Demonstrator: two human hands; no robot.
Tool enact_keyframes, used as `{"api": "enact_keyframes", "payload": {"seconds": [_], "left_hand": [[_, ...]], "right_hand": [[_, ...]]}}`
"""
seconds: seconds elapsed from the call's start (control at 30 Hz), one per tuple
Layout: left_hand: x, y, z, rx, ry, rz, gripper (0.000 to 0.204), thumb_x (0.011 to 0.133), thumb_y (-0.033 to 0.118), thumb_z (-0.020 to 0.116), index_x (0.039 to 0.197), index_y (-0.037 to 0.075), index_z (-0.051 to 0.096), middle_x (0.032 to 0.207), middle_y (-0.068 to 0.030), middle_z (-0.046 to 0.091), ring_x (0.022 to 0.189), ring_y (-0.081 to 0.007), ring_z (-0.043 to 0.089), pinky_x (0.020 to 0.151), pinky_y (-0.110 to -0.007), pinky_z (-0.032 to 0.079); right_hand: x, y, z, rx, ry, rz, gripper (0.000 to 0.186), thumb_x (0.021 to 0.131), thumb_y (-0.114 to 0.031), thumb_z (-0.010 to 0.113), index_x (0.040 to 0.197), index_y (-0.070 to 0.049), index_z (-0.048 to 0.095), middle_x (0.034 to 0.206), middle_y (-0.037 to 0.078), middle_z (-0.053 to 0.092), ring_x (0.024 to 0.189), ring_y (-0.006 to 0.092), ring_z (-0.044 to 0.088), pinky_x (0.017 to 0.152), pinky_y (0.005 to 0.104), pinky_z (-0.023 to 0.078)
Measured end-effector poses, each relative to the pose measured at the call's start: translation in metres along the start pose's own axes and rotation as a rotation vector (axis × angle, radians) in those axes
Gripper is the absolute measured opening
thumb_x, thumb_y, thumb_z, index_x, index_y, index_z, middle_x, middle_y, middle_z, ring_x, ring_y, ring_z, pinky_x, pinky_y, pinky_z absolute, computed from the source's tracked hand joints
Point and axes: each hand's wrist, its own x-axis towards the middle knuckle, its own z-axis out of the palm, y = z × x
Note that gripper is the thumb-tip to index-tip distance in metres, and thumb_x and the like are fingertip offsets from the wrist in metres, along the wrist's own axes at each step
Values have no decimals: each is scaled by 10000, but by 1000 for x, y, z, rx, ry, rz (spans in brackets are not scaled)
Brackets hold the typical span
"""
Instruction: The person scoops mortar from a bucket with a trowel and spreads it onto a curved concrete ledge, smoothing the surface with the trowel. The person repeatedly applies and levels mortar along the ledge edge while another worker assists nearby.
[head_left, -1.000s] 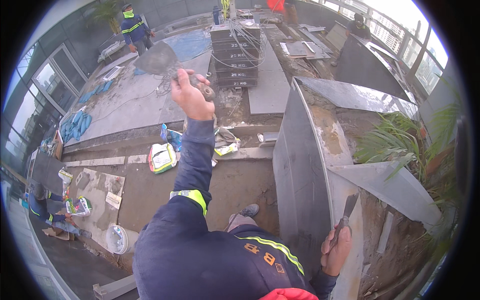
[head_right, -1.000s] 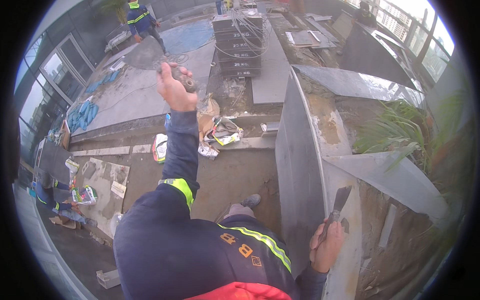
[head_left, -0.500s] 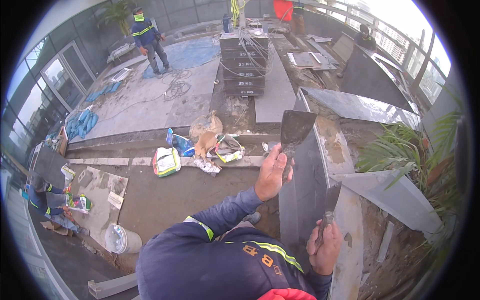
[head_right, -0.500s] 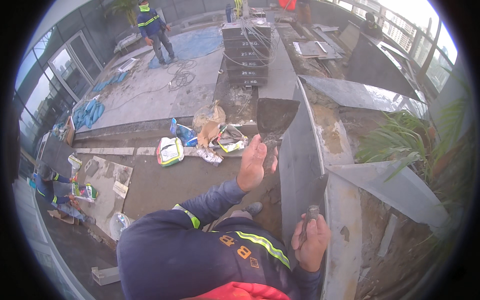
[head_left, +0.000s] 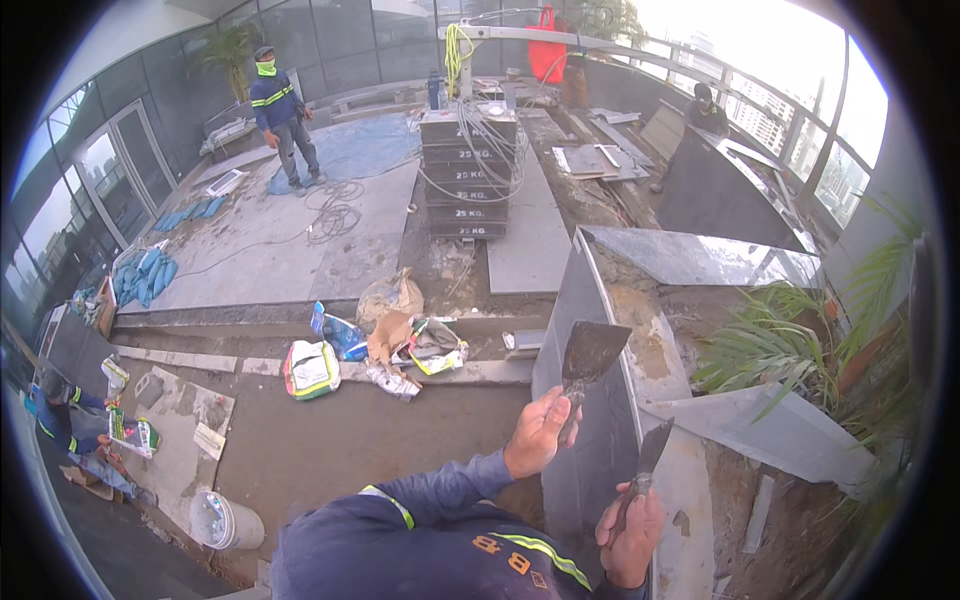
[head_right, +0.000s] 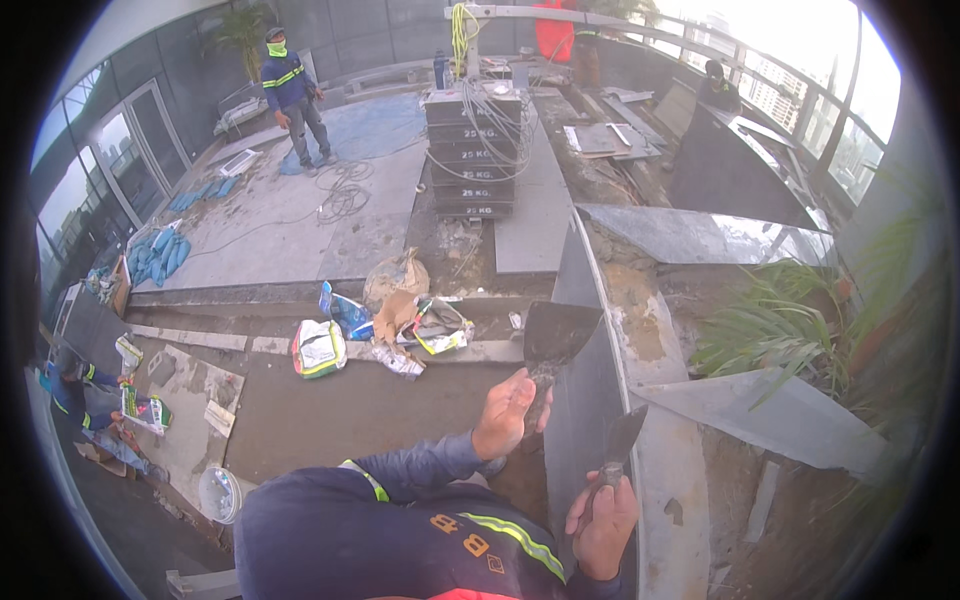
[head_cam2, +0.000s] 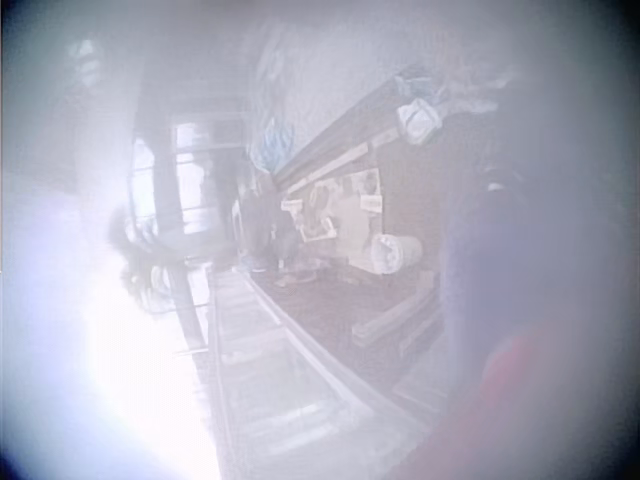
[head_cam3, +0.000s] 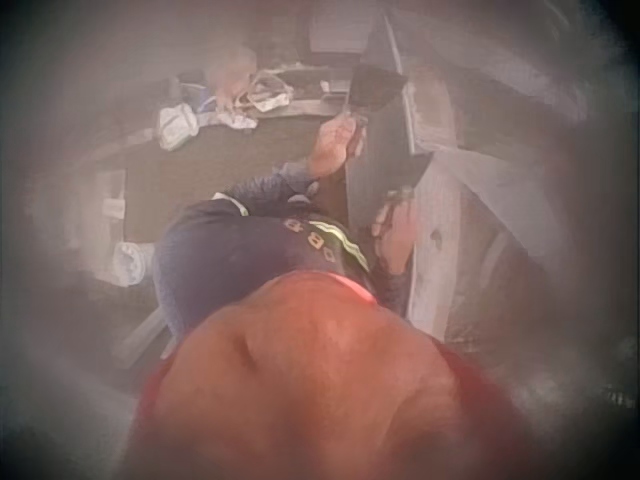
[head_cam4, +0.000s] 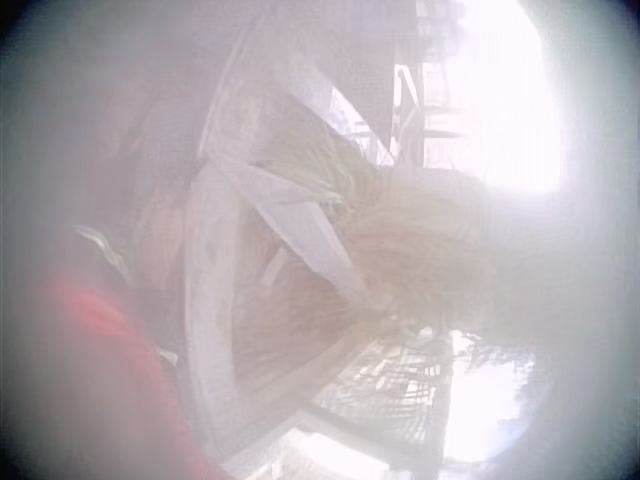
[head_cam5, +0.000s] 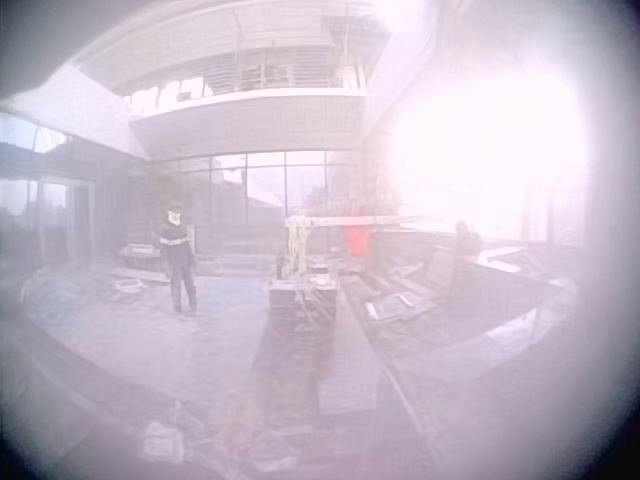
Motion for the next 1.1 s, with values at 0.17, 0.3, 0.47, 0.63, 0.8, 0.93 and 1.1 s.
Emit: {"api": "enact_keyframes", "payload": {"seconds": [0.17,0.3,0.47,0.63,0.8,0.93,1.1], "left_hand": [[13,-9,12,-75,-6,-16,563,1091,537,389,1139,0,552,782,-57,590,624,-112,556,563,-263,446],[29,-10,23,-81,-10,-45,576,1091,554,372,1107,10,560,738,-66,610,621,-112,557,564,-255,434],[34,-12,37,-35,44,50,557,1102,521,374,1106,1,572,821,-87,644,638,-122,570,604,-262,461],[34,-31,56,32,9,173,578,1108,484,385,1245,-49,564,999,-92,641,665,-120,566,621,-269,472],[3,-26,30,92,-238,112,593,1104,446,428,1357,-79,537,960,-65,562,686,-107,562,582,-271,455],[13,-16,43,163,-192,272,554,1107,389,454,1389,-83,527,897,-62,518,655,-108,551,560,-276,450],[-13,-16,34,169,-176,234,540,1108,383,454,1403,-63,530,870,-66,502,611,-110,531,548,-281,449]], "right_hand": [[10,-4,11,43,30,46,368,1104,-353,435,1128,-2,541,684,89,586,452,130,483,428,258,393],[19,-14,25,11,-29,82,379,1110,-357,430,1180,-1,540,719,95,599,485,123,500,452,256,403],[35,-8,32,141,-64,151,358,1106,-326,454,1202,8,543,734,92,599,470,124,488,460,237,398],[33,-3,22,95,-42,139,326,1105,-319,481,1126,-3,555,749,82,616,483,105,507,467,243,410],[47,-26,19,215,19,65,334,1104,-327,479,1123,-5,566,736,80,615,474,113,514,438,243,408],[17,-9,14,199,-86,125,375,1100,-366,469,1144,-5,557,718,63,590,430,115,484,385,243,389],[33,-10,35,202,-85,61,387,1095,-395,472,1151,-18,542,704,40,554,428,104,466,394,239,377]]}}
